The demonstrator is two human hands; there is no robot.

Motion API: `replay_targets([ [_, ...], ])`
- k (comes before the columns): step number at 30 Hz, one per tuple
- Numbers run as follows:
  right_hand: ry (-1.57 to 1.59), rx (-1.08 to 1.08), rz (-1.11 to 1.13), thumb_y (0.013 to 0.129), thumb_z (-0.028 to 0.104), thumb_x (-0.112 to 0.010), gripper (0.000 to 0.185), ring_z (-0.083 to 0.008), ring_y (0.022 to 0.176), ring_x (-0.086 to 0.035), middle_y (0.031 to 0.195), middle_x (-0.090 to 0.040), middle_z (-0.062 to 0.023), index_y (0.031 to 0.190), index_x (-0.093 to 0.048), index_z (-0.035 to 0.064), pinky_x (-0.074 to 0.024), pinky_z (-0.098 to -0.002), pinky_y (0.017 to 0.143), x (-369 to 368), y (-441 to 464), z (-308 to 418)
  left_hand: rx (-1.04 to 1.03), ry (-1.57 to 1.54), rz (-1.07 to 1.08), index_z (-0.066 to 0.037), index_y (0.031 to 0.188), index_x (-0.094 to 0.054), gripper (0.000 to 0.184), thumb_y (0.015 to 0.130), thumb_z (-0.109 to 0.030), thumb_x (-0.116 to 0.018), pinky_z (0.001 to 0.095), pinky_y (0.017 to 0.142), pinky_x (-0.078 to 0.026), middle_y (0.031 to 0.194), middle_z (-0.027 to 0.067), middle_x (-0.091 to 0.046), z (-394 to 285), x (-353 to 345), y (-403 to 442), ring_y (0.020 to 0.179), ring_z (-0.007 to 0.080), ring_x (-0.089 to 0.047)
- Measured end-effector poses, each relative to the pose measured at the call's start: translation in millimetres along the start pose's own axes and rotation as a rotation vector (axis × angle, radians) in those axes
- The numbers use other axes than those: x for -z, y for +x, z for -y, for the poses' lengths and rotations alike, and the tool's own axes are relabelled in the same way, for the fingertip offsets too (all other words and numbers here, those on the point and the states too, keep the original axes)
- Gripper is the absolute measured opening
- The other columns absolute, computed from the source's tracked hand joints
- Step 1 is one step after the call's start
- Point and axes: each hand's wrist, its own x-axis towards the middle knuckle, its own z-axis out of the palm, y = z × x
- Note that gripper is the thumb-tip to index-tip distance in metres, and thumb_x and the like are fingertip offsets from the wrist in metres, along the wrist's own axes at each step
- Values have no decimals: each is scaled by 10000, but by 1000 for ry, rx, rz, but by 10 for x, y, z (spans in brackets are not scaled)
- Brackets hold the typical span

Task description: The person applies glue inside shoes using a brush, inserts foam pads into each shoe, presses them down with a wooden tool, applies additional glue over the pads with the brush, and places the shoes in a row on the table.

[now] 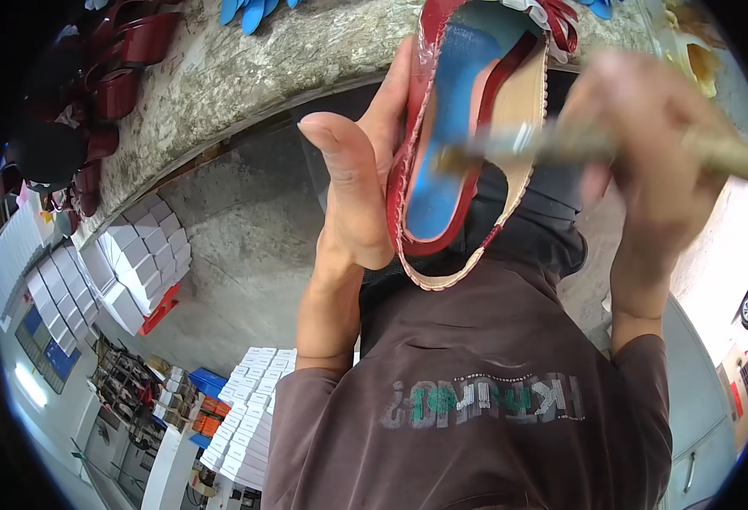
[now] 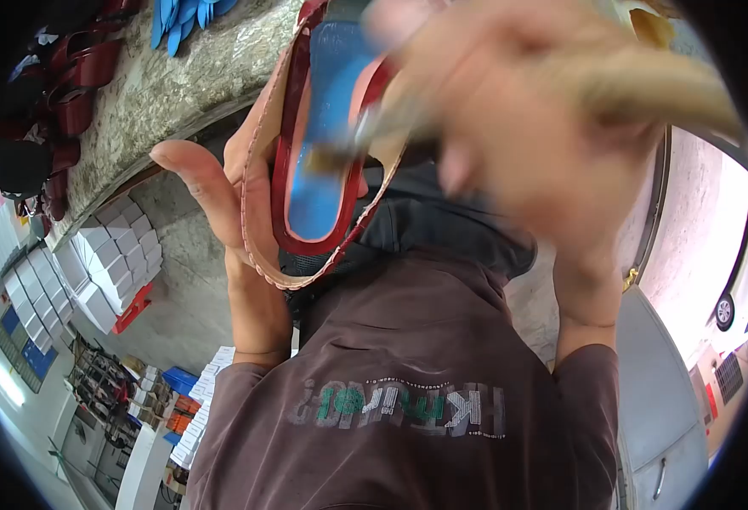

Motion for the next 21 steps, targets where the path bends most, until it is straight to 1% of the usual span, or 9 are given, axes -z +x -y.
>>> replay_targets([
  [2, -389, 234, -137, 967, 84, -549, 252, -135, 574, -557, 902, -663, -162, 1147, -621, -77, -432, -230, 520, 61, -51, 69, -32, 0, -123, 54, 1531, -17, 1218, 770, -893, -99, 354, 1139, -276, 1516, 210, -352, 0, -46, -25, 1391, 258, -356],
  [4, -1319, 851, -261, 965, 53, -542, 265, -161, 649, -589, 949, -656, -184, 1186, -599, -82, -483, -271, 572, 527, -115, -5, -79, 246, -41, 59, 1529, -30, 1149, 834, -847, -152, 345, 1018, -400, 1332, 245, -528, -9, 126, -63, 1214, 279, -534],
  [5, -998, 802, -375, 891, 134, -655, 281, -180, 676, -583, 839, -625, -165, 1057, -612, -88, -453, -283, 587, 584, -270, 88, -133, 458, -28, 75, 1520, -56, 1162, 825, -838, -236, 350, 906, -426, 1170, 225, -554, -27, 124, -93, 1054, 296, -560],
  [9, 477, 498, -403, 933, 171, -522, 313, -277, 826, -621, 762, -617, -222, 786, -618, -89, -485, -408, 743, 1526, -710, 496, -372, 946, -73, 136, 1488, -137, 1255, 771, -827, -504, 358, 545, -493, 644, 143, -613, -219, -10, -165, 539, 320, -628],
  [12, -332, 100, -912, 957, 90, -350, 397, -319, 1317, -461, 1339, -532, -275, 1016, -683, -118, -286, -475, 1159, 1358, -478, 623, -531, 1196, -63, 176, 1466, -151, 1383, 664, -885, -534, 329, 479, -456, 536, 79, -525, -353, -42, -205, 457, 235, -577],
  [14, -747, -163, -719, 993, 165, -459, 340, -141, 872, -659, 1072, -675, -132, 1222, -643, -7, -513, -234, 590, 979, -423, 552, -495, 1360, -88, 173, 1465, -176, 1439, 601, -929, -508, 320, 495, -465, 592, 80, -560, -437, -99, -251, 478, 206, -580],
  [15, -628, -169, -616, 1000, 192, -505, 330, -84, 630, -613, 941, -695, -72, 1266, -627, 39, -349, -176, 384, 714, -344, 458, -413, 1453, -110, 161, 1470, -198, 1468, 564, -960, -477, 319, 524, -484, 669, 96, -618, -477, -119, -282, 515, 197, -596],
  [19, -493, 1, -491, 969, 121, -565, 271, -70, 622, -605, 865, -703, -65, 1198, -673, 26, -438, -221, 491, 314, -63, 291, -634, 1376, -207, 192, 1433, -239, 1413, 595, -895, -577, 332, 531, -484, 589, 78, -557, -593, 117, -453, 514, 231, -598],
  [21, -552, 4, -477, 963, 138, -584, 269, -83, 599, -576, 811, -677, -52, 1178, -677, 6, -436, -234, 527, 120, 259, 413, -539, 1302, -325, 159, 1392, -348, 1334, 605, -895, -570, 353, 588, -515, 754, 144, -641, -684, 289, -757, 616, 286, -656],
])
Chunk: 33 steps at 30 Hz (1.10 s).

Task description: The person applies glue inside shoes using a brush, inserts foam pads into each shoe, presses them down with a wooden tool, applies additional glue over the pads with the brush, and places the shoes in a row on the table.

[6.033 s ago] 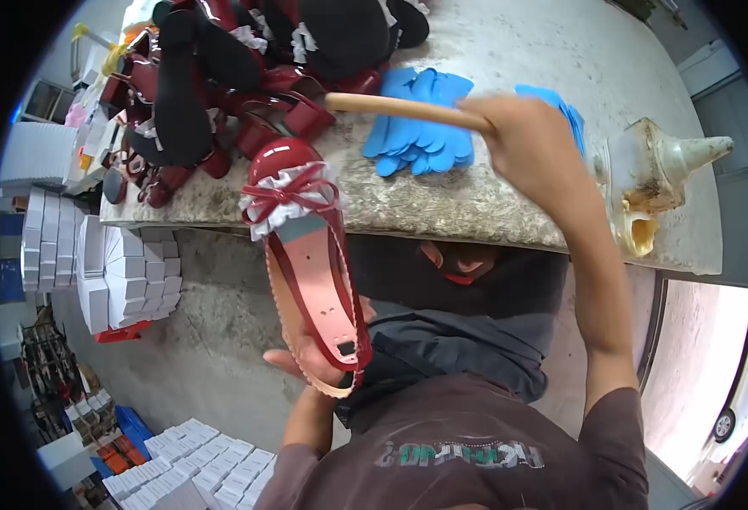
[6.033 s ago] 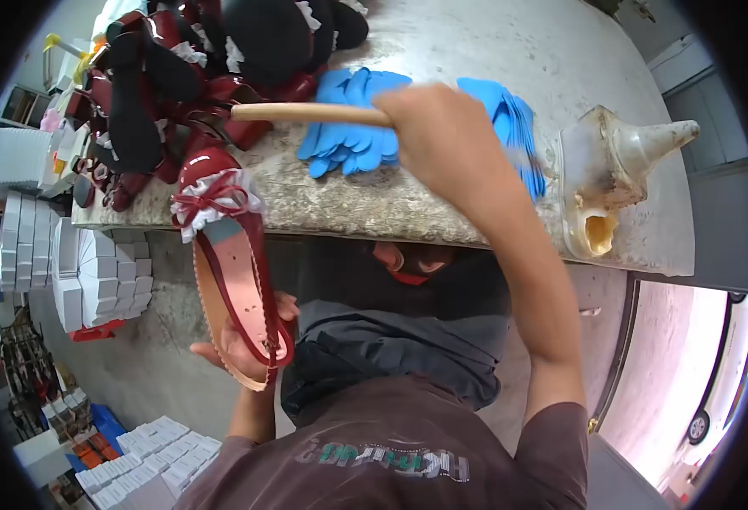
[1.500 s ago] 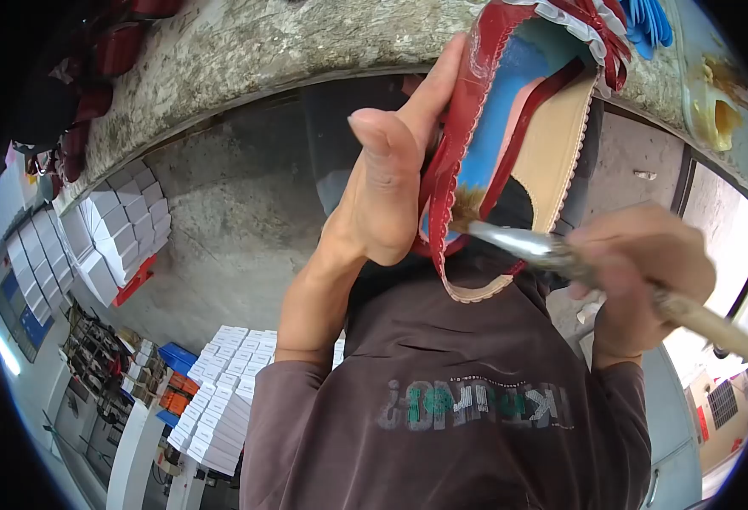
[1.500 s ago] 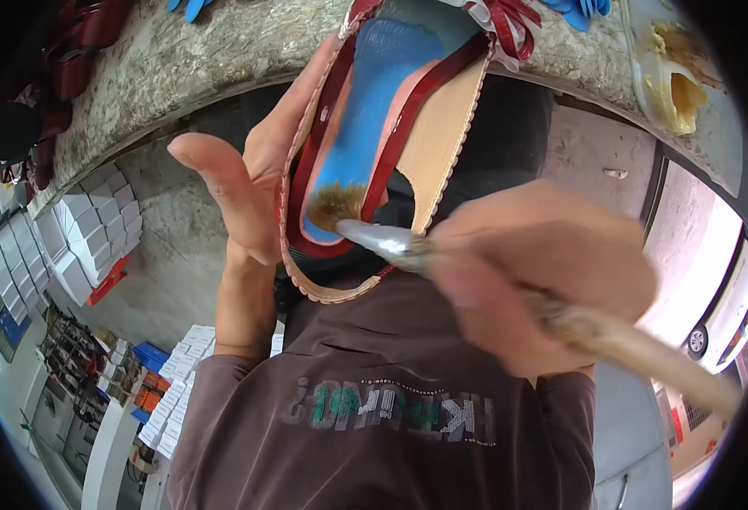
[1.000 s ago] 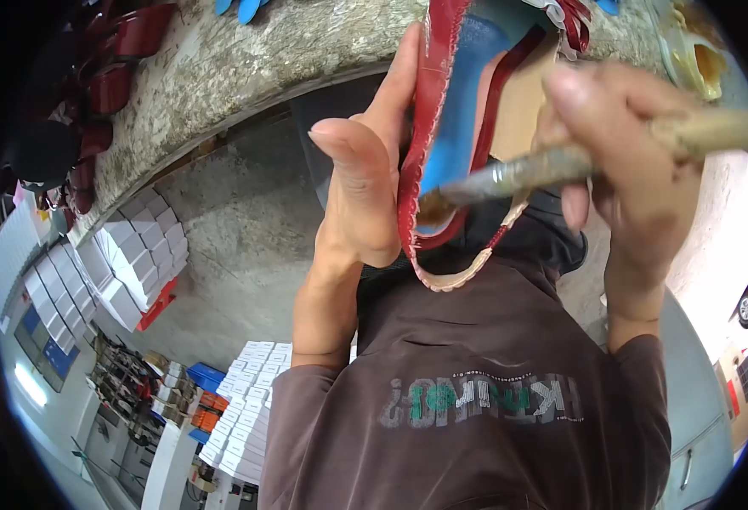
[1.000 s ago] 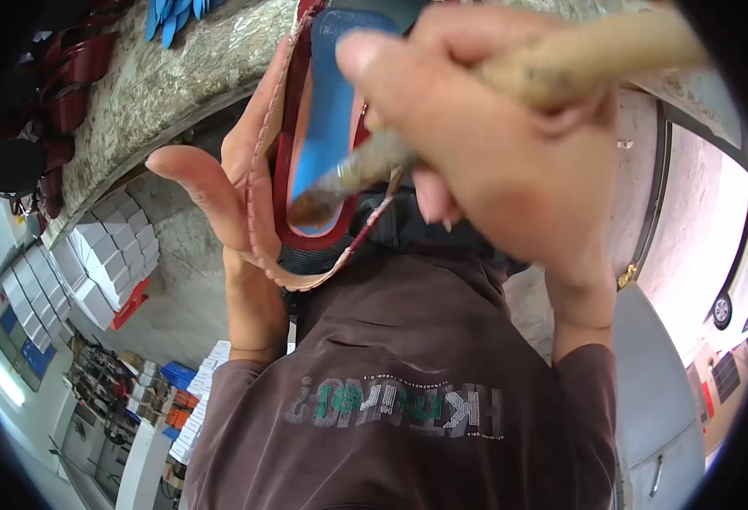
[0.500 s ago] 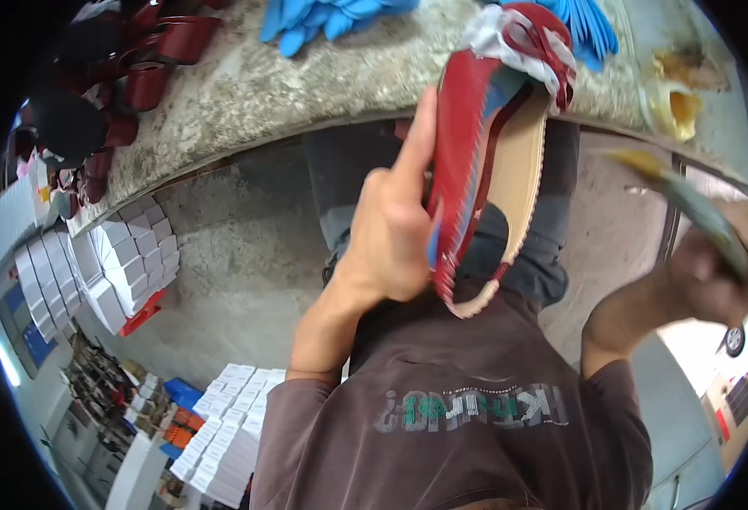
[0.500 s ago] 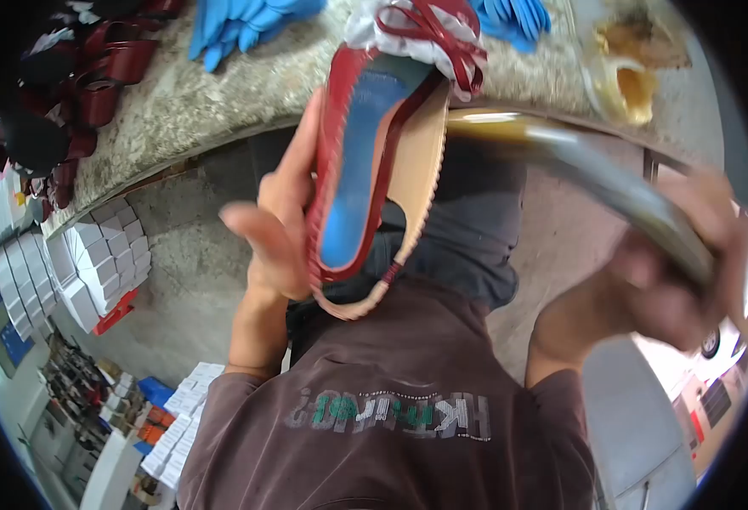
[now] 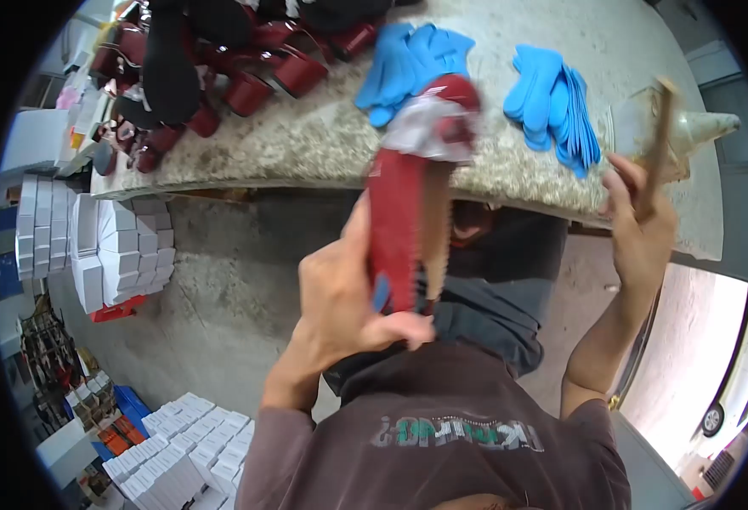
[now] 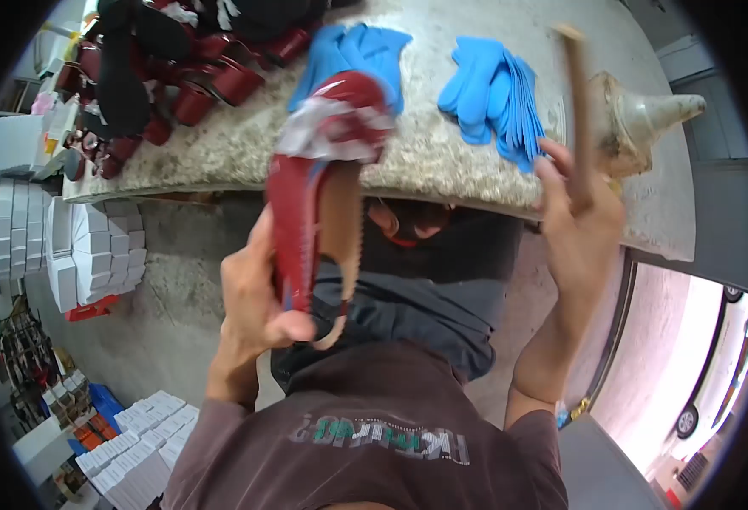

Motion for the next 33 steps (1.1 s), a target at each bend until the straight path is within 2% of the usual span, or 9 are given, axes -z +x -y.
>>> replay_targets([
  [8, -475, 203, 206, 802, 294, -749, 401, -195, 535, -622, 639, -676, -158, 904, -685, -88, -483, -332, 531, -1669, 1431, 292, 318, -72, -214, 121, 1371, -415, 1160, 763, -868, -437, 311, 578, -492, 772, 112, -657, 11, 350, -512, 635, 230, -653],
  [13, -169, -364, 294, 737, 328, -850, 498, -193, 542, -650, 602, -638, -118, 847, -653, -115, -485, -317, 454, -1652, 1629, 155, 322, -48, -237, 114, 1368, -420, 1120, 785, -842, -452, 335, 573, -494, 752, 130, -649, 123, 320, -678, 632, 276, -660],
  [17, -298, -348, 346, 649, 339, -915, 516, -188, 556, -644, 615, -631, -112, 818, -667, -80, -493, -327, 482, -1960, 1697, -55, 134, 107, -119, 145, 1342, -418, 1117, 760, -799, -551, 362, 546, -492, 670, 131, -613, 133, 197, -442, 578, 302, -638],
  [20, -314, -154, 151, 605, 366, -918, 448, -195, 518, -617, 646, -663, -108, 697, -692, -10, -500, -346, 521, -1867, 1629, -158, 24, 191, -34, 160, 1297, -443, 1121, 721, -789, -605, 347, 522, -485, 591, 118, -570, 101, -16, -201, 522, 273, -615],
  [23, -421, 87, 117, 768, 179, -773, 272, -210, 782, -699, 824, -705, -90, 991, -721, 31, -529, -320, 697, -1220, 1447, 70, -7, 282, 39, 204, 1205, -493, 1137, 707, -814, -589, 318, 499, -477, 528, 92, -553, 96, -178, -47, 455, 240, -585],
  [25, 413, 259, 364, 811, 102, -724, 268, -203, 801, -698, 909, -696, -37, 1069, -695, 36, -518, -307, 680, -675, 1139, 62, -36, 361, 62, 237, 1153, -522, 1168, 703, -840, -560, 289, 497, -475, 483, 73, -544, 133, -256, -11, 423, 210, -573],
  [26, -248, 813, 362, 842, 79, -708, 263, -157, 769, -683, 939, -677, -29, 1094, -675, 14, -497, -252, 593, -404, 974, 98, -23, 356, 79, 237, 1153, -522, 1168, 703, -840, -560, 289, 497, -475, 483, 73, -544, 116, -260, -12, 423, 210, -573],
  [28, 275, -167, 490, 837, 96, -755, 269, -55, 572, -599, 819, -673, -54, 1069, -670, -11, -406, -158, 445, -329, 362, 393, -67, 407, 115, 249, 1176, -506, 1192, 705, -846, -546, 288, 509, -478, 478, 77, -543, 69, -252, 21, 430, 205, -579],
  [33, 376, -276, 584, 750, 135, -844, 226, -31, 446, -484, 643, -621, 8, 886, -712, 12, -313, -171, 405, -685, -388, 619, -78, 426, 221, 285, 1173, -478, 1212, 690, -822, -587, 308, 584, -492, 490, 93, -552, 34, -329, 57, 472, 227, -599],
])
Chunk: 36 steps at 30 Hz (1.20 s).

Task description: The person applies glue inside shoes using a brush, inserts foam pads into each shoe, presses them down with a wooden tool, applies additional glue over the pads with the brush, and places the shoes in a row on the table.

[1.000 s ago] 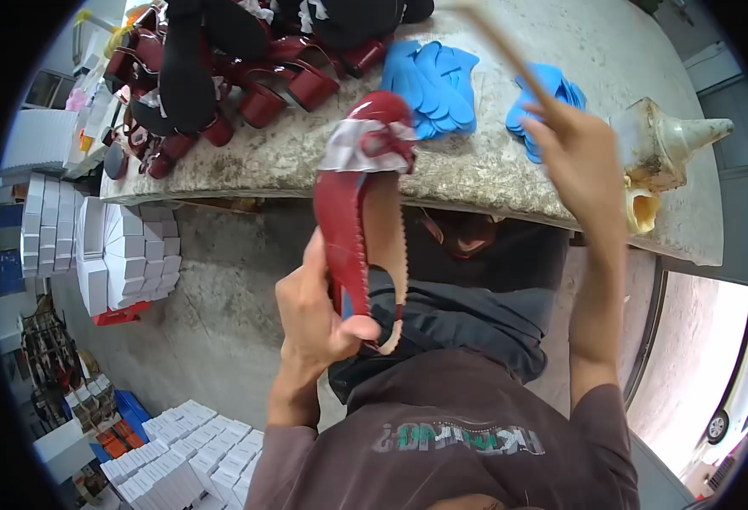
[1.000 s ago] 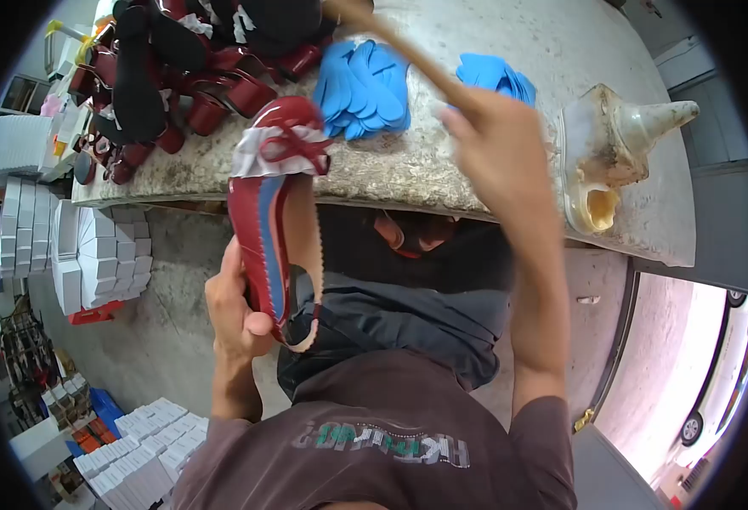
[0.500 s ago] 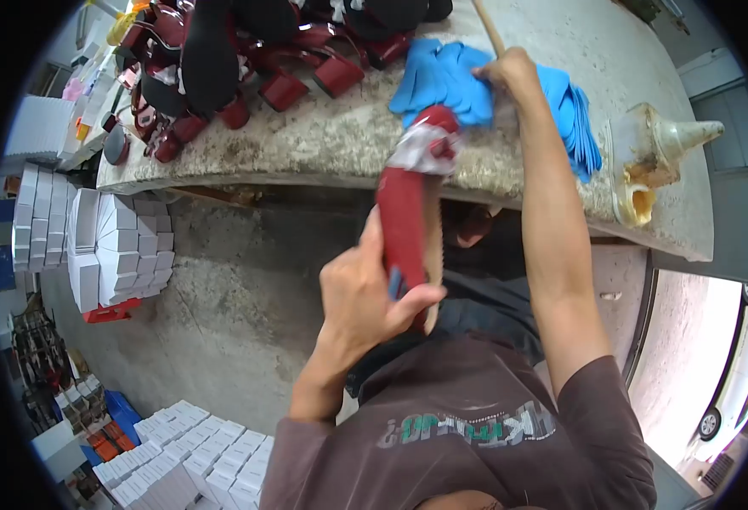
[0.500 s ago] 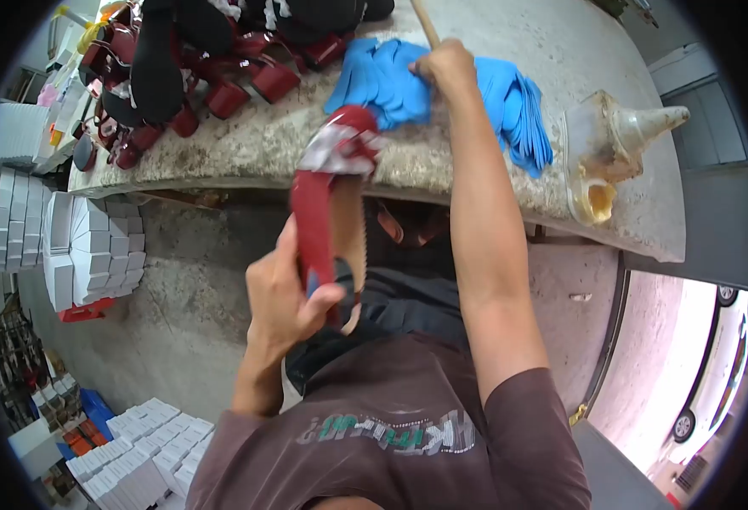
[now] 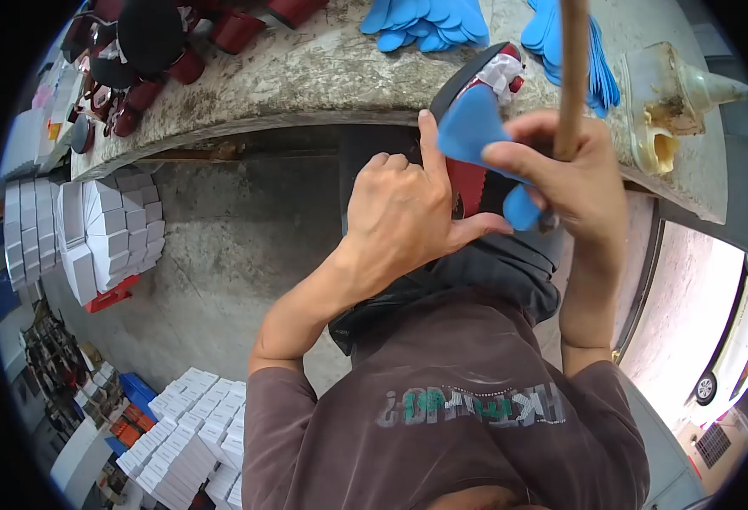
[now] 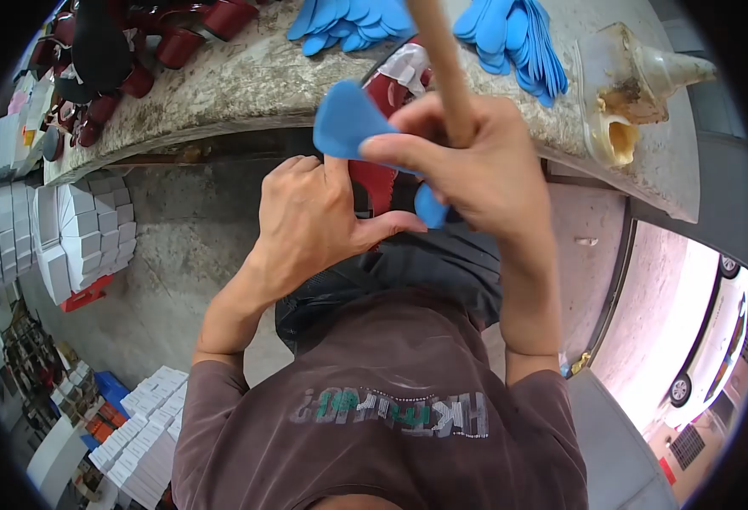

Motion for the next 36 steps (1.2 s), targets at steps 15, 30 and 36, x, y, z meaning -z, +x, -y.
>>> replay_targets([
  [15, 180, -49, -30, 780, 192, -843, 405, -17, 447, -390, 519, -460, 49, 619, -483, 97, -269, -215, 398, -148, 119, -579, 69, 26, -8, 224, 1208, -461, 1204, 617, -804, -669, 291, 534, -503, 576, 88, -613, -101, -32, 17, 493, 228, -629],
  [30, -217, 131, -406, 792, 183, -826, 229, -47, 611, -500, 785, -614, 15, 792, -671, 14, -377, -217, 549, 488, 80, 217, 290, -534, -196, 74, 1393, -398, 1190, 593, -723, -772, 320, 550, -506, 669, 92, -632, 250, 143, -416, 576, 259, -656],
  [36, -50, 82, -215, 817, 179, -790, 273, -54, 510, -546, 660, -627, -26, 946, -685, -37, -354, -208, 408, 335, 1717, 41, 474, -844, -285, 87, 1370, -428, 1090, 698, -719, -723, 256, 590, -474, 790, 51, -648, 346, 233, -720, 643, 106, -585],
])
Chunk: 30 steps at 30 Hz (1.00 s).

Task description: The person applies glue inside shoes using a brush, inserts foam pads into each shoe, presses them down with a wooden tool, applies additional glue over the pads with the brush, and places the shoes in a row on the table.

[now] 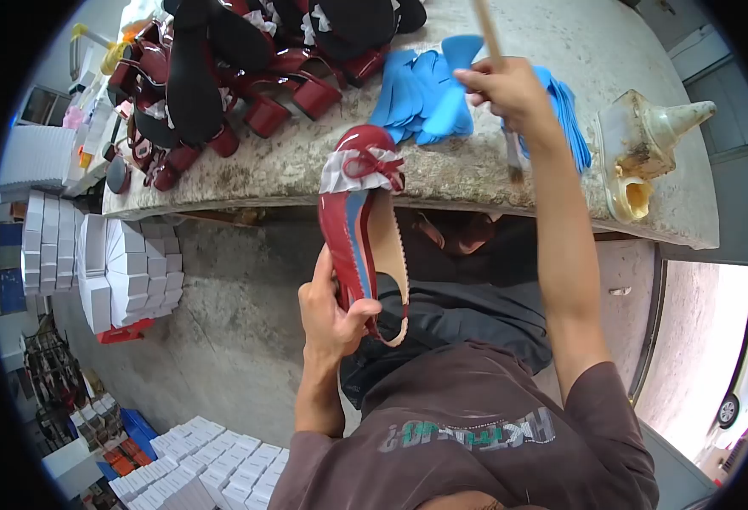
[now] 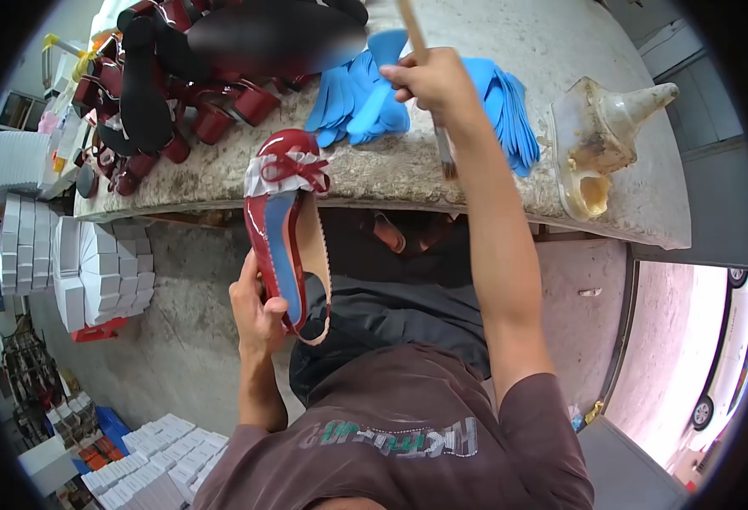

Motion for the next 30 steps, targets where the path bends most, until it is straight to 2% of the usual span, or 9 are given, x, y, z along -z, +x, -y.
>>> replay_targets([
  [4, -532, -10, -158, 773, 178, -815, 275, -188, 518, -681, 612, -681, -151, 796, -690, -65, -525, -309, 496, -198, 369, -263, 41, -71, 23, 107, 1360, -426, 1087, 726, -735, -691, 235, 673, -486, 881, 56, -663, -40, 35, -82, 781, 75, -578],
  [7, -505, 20, -225, 829, 265, -767, 349, -197, 488, -652, 584, -664, -133, 833, -684, -74, -502, -334, 470, -60, 42, -31, 45, -146, 52, 122, 1356, -416, 1099, 728, -740, -685, 230, 685, -488, 900, 58, -666, -85, 4, -57, 794, 81, -583],
  [12, -8, 82, -438, 977, 265, -596, 325, -72, 406, -477, 802, -694, -96, 1105, -672, -24, -355, -231, 385, 731, -1246, 347, 227, -551, 279, 57, 1302, -481, 1090, 774, -890, -368, 259, 723, -548, 983, 113, -687, -245, -392, 254, 797, 153, -680],
  [16, 18, 103, -609, 1024, 227, -516, 304, -26, 403, -431, 851, -686, -76, 1193, -636, 5, -302, -190, 375, 1414, -1972, -132, 185, -900, 400, -86, 1474, -364, 823, 963, -708, -191, 360, 818, -549, 1232, 129, -617, -921, -1452, 1495, 1000, 225, -654],
  [17, -19, 60, -660, 1025, 232, -513, 307, -28, 404, -434, 853, -685, -74, 1187, -638, 4, -304, -194, 374, 1519, -2105, -313, 191, -985, 533, -58, 1366, -478, 786, 985, -673, -172, 372, 779, -564, 1112, 125, -668, -943, -1789, 1971, 866, 246, -687],
  [21, -74, -271, -725, 1022, 255, -519, 315, -40, 417, -458, 820, -668, -56, 1176, -642, 10, -326, -219, 380, 1718, -2690, -993, 178, -853, 459, -39, 1173, -606, 761, 1016, -599, -115, 390, 769, -577, 924, 119, -701, -1179, -3170, 3485, 774, 267, -698],
  [27, -158, -482, -828, 1013, 276, -538, 328, -68, 424, -460, 815, -661, -58, 1182, -646, 17, -358, -244, 397, 1752, -3227, -1550, 302, -805, 399, -3, 1110, -623, 658, 1053, -491, -184, 369, 737, -565, 932, 135, -695, -529, -4481, 4513, 824, 243, -689],
  [28, -173, -518, -852, 1012, 274, -538, 331, -81, 435, -474, 820, -665, -68, 1179, -646, 10, -371, -263, 411, 1776, -3245, -1556, 347, -744, 221, 21, 1053, -646, 569, 1048, -425, -292, 385, 751, -555, 945, 168, -696, -783, -4375, 4300, 858, 274, -687],
  [30, -174, -523, -817, 1012, 273, -538, 334, -95, 447, -488, 824, -670, -78, 1175, -646, 2, -384, -282, 425, 1783, -3163, -1620, 2, -61, -23, 119, 930, -611, 439, 954, -277, -423, 512, 807, -499, 931, 323, -648, -242, -4601, 4867, 859, 467, -637],
])
